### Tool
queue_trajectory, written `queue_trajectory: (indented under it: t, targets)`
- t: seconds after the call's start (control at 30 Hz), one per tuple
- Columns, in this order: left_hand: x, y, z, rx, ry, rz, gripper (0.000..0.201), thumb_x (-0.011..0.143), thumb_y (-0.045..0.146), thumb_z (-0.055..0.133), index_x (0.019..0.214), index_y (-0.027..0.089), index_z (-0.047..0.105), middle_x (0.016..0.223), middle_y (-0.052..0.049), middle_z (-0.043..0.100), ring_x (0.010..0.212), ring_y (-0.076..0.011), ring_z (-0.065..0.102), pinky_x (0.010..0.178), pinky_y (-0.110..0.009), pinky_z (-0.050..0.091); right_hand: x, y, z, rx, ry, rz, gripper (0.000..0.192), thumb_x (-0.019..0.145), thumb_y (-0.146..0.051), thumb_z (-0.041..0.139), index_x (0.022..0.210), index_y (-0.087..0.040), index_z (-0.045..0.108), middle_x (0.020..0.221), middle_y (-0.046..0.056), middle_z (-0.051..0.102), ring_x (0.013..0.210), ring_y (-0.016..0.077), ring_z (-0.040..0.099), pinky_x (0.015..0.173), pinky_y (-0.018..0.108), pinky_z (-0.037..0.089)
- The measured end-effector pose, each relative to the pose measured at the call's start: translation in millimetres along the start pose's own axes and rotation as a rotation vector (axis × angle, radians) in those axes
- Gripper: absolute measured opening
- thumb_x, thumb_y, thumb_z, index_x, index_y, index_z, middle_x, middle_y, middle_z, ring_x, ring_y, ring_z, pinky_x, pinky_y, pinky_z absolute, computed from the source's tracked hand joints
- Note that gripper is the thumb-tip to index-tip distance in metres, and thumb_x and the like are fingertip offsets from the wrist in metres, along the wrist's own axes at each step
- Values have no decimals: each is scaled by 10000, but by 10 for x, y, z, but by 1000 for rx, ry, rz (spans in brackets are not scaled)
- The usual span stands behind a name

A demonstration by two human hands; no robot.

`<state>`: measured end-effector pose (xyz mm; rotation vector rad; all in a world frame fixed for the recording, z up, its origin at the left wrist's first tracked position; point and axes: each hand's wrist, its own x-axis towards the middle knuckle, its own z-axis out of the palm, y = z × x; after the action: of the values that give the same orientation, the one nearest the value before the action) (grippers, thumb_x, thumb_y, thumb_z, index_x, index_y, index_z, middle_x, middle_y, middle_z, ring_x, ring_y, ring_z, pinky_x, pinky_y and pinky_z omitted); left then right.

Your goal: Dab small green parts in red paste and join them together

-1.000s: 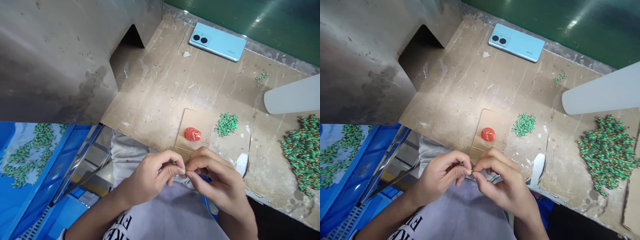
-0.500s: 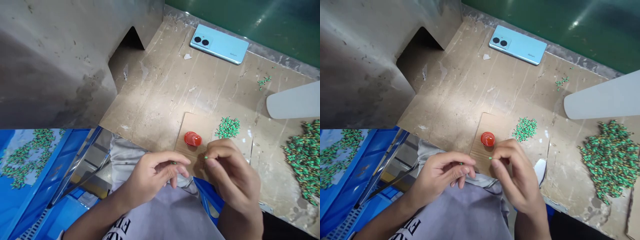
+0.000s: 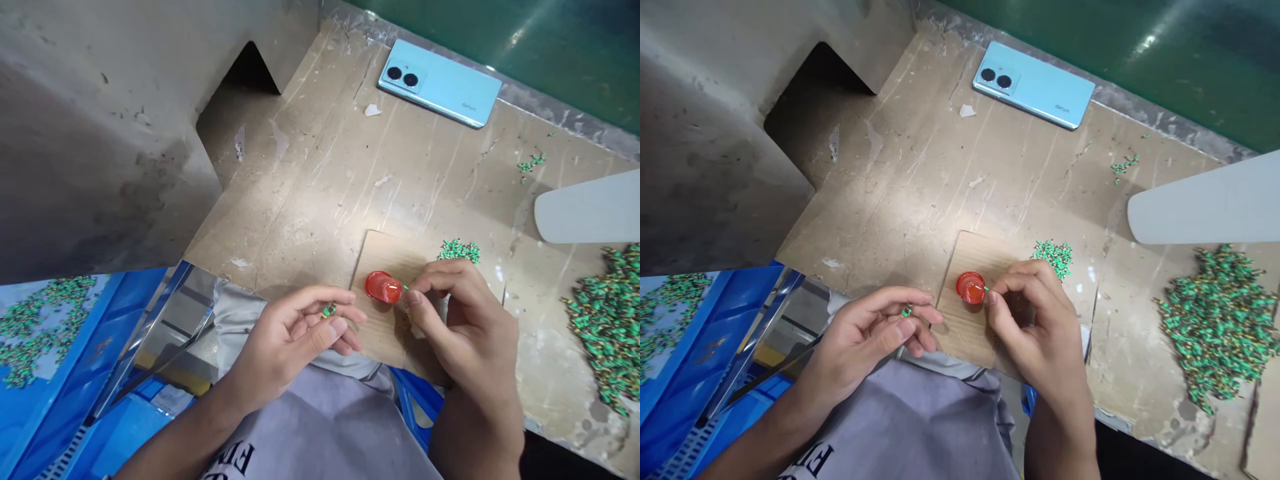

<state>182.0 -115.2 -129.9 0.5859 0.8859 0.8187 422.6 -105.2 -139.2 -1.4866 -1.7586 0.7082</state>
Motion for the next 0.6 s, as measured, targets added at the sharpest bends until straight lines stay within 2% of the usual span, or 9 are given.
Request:
queue_trajectory:
  t: [0.17, 0.47, 0.6]
  targets:
    - [20, -34, -27, -81, -51, 5, 193, 1110, 227, 611, 1239, 195, 751, 1133, -87, 846, 930, -178, 836, 816, -241, 675, 9, -5, -1, 14, -8, 5, 112, 999, -194, 702, 905, -246, 669, 924, 12, 599, 844, 183, 577, 751, 344, 436]
    - [-11, -10, -18, 11, -31, 40, 138, 1062, 175, 691, 1047, 228, 817, 1151, -26, 821, 969, -138, 817, 823, -183, 653, 7, -5, 0, 7, -35, 24, 111, 998, -217, 712, 897, -243, 674, 917, 18, 619, 838, 185, 591, 720, 333, 442]
    - [17, -13, -31, 52, -18, 129, 137, 1031, 170, 726, 1031, 235, 847, 1069, -17, 743, 911, -133, 795, 782, -191, 655, 16, -9, -3, -5, -44, 23, 120, 997, -225, 714, 885, -242, 673, 911, 24, 620, 826, 187, 593, 711, 335, 449]
